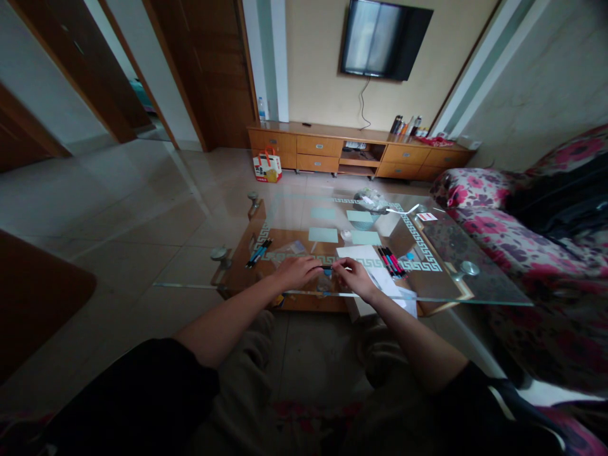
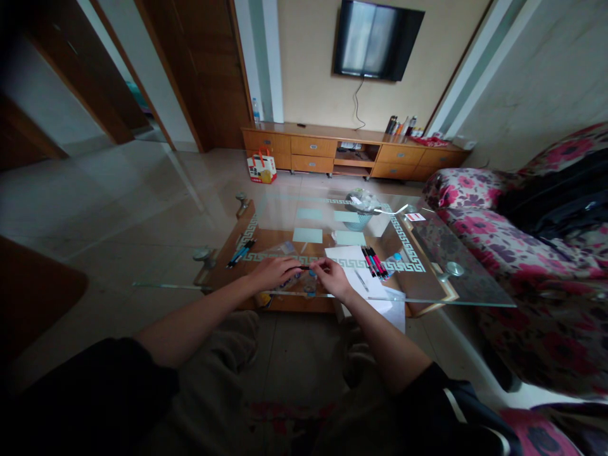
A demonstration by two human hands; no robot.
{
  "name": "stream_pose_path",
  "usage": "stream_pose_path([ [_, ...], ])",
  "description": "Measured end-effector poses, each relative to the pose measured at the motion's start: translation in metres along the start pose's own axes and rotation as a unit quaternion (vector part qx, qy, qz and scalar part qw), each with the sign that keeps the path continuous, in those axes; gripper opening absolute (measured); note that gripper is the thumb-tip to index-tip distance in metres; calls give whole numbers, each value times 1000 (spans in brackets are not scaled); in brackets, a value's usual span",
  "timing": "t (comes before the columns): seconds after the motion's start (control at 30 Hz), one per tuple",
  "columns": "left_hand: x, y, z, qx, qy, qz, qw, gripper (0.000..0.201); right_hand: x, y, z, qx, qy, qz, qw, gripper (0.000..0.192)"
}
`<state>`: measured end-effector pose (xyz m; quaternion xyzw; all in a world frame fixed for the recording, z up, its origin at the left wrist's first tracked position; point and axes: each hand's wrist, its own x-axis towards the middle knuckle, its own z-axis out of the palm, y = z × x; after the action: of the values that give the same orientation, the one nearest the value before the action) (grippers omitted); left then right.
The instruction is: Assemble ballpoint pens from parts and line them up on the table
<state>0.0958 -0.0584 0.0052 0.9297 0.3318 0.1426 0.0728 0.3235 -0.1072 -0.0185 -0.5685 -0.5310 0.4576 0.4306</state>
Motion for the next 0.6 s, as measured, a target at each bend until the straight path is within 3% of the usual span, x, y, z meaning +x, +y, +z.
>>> stream_pose_path([
  [0.2,0,1,-1,-4,9,0,1000,39,0,-1,-3,28,-52,53,997,51],
  [0.6,0,-4,3,-8,18,14,1000,40,4,7,-6,20,-44,30,998,34],
])
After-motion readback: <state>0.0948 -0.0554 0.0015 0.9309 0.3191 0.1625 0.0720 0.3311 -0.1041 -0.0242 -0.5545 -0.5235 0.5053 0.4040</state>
